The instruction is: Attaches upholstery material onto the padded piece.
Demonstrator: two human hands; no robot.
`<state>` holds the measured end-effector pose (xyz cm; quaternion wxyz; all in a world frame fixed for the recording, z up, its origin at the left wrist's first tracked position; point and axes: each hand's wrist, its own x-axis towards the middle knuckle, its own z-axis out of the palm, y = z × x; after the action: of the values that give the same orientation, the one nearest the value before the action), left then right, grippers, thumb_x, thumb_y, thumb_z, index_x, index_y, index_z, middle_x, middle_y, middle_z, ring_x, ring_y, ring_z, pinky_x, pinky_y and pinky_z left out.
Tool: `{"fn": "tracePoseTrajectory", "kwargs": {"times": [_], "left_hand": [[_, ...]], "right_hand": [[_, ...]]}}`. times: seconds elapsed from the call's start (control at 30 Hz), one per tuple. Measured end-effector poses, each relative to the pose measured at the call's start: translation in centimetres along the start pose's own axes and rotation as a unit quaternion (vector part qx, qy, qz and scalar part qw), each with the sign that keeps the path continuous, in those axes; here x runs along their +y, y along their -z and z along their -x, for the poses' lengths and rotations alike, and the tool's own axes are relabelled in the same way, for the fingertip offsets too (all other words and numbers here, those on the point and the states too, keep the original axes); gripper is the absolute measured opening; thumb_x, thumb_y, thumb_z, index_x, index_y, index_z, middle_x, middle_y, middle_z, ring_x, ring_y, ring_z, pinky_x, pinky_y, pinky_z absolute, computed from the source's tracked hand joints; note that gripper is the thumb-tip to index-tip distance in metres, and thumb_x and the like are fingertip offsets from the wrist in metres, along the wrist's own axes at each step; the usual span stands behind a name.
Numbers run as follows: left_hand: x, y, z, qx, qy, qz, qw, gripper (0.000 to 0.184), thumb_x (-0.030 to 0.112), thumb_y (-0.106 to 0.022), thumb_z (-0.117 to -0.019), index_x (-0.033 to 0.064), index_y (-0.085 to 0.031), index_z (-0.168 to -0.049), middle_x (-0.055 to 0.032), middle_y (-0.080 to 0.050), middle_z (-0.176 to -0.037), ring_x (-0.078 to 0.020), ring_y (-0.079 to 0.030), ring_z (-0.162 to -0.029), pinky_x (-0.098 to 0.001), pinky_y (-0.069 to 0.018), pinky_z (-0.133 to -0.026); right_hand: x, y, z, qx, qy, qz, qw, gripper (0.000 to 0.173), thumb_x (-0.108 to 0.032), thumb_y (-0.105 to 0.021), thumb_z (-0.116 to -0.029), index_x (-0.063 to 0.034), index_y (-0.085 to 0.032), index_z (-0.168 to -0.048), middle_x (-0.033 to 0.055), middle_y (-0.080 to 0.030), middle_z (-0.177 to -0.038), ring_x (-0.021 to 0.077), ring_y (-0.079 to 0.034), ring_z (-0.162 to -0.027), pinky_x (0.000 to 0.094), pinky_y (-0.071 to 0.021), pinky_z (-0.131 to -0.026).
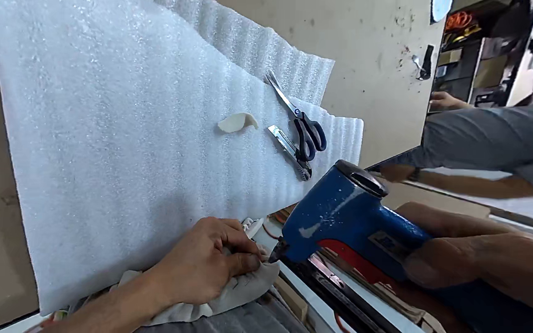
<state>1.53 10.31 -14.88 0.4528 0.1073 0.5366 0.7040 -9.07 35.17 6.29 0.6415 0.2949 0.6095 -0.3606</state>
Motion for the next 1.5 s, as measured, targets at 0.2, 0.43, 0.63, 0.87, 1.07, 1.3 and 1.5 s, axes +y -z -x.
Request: {"fn": "tracePoseTrajectory", "kwargs": {"times": [0.2, 0.43, 0.63, 0.87, 1.07, 1.3, 1.5], "left_hand": [[-0.1, 0.0, -0.1, -0.009, -0.006, 0.012, 1.0, 0.018, 0.031, -0.069, -0.0957, 0.0185, -0.081, -0.097, 0.0093, -0.07, -0.094, 0.0042, -0.062, -0.088, -0.016, -0.0514, -0.076], [-0.1, 0.2, -0.5, -0.029, 0.004, 0.002, 1.0, 0.017, 0.032, -0.069, -0.0965, 0.0194, -0.081, -0.098, 0.0095, -0.069, -0.092, 0.0037, -0.062, -0.085, -0.0165, -0.0513, -0.075], [1.2, 0.9, 0.2, -0.022, 0.053, -0.016, 0.998, 0.024, 0.04, -0.063, -0.1, 0.0217, -0.075, -0.11, 0.0096, -0.069, -0.098, 0.0002, -0.063, -0.085, -0.0217, -0.0529, -0.075], [1.5, 1.1, 6.8, 0.014, 0.028, -0.163, 0.986, 0.061, 0.062, -0.068, -0.0871, 0.0069, -0.069, -0.112, -0.0066, -0.066, -0.107, -0.0164, -0.063, -0.102, -0.0395, -0.0543, -0.089], [1.2, -0.8, 7.6, 0.126, -0.114, -0.224, 0.96, 0.031, 0.041, -0.06, -0.1028, 0.0111, -0.066, -0.097, 0.0024, -0.062, -0.079, -0.003, -0.058, -0.068, -0.022, -0.0504, -0.06], [4.3, 2.5, 5.8, 0.198, -0.068, -0.155, 0.965, 0.028, 0.043, -0.069, -0.0965, 0.0151, -0.067, -0.097, 0.0039, -0.069, -0.08, -0.0049, -0.067, -0.071, -0.0231, -0.0578, -0.065], [9.5, 3.9, 5.0, 0.176, -0.014, -0.082, 0.981, 0.011, 0.016, -0.058, -0.1019, 0.0081, -0.066, -0.104, -0.0074, -0.07, -0.08, -0.0113, -0.067, -0.066, -0.0264, -0.0588, -0.062]], "right_hand": [[-0.8, -0.1, -1.2, -0.034, -0.06, 0.026, 0.997, 0.015, -0.03, -0.058, -0.087, -0.0184, -0.066, -0.09, 0.0058, -0.067, -0.07, 0.0134, -0.065, -0.051, 0.0293, -0.0552, -0.045], [-0.8, 0.7, -0.3, -0.002, -0.033, 0.014, 0.999, 0.02, -0.032, -0.062, -0.0865, -0.0174, -0.069, -0.098, 0.009, -0.067, -0.073, 0.0156, -0.064, -0.049, 0.0325, -0.0567, -0.043], [-1.2, 0.4, 0.7, 0.032, 0.007, 0.065, 0.997, 0.018, -0.03, -0.058, -0.0881, -0.0152, -0.068, -0.093, 0.009, -0.067, -0.069, 0.0164, -0.064, -0.049, 0.0312, -0.0564, -0.044], [-0.2, 3.8, -4.5, 0.417, 0.231, 0.551, 0.685, 0.068, -0.038, -0.06, -0.0938, -0.0107, -0.045, -0.154, 0.0158, -0.07, -0.096, 0.0371, -0.068, -0.074, 0.0625, -0.0526, -0.06], [-1.4, 8.4, -15.0, 0.535, 0.257, 0.426, 0.683, 0.075, -0.028, -0.077, -0.0888, -0.0087, -0.042, -0.153, 0.0314, -0.065, -0.113, 0.0559, -0.065, -0.097, 0.0748, -0.0492, -0.074], [5.2, -0.2, -13.6, 0.378, 0.555, 0.217, 0.708, 0.035, -0.029, -0.053, -0.1036, -0.0134, -0.067, -0.132, 0.004, -0.071, -0.117, 0.0185, -0.069, -0.106, 0.0471, -0.0585, -0.09], [9.1, -9.6, -15.6, 0.203, 0.604, -0.033, 0.77, 0.029, -0.039, -0.062, -0.0996, -0.016, -0.068, -0.117, -0.0045, -0.073, -0.092, 0.0061, -0.07, -0.082, 0.0259, -0.0605, -0.074]]}}
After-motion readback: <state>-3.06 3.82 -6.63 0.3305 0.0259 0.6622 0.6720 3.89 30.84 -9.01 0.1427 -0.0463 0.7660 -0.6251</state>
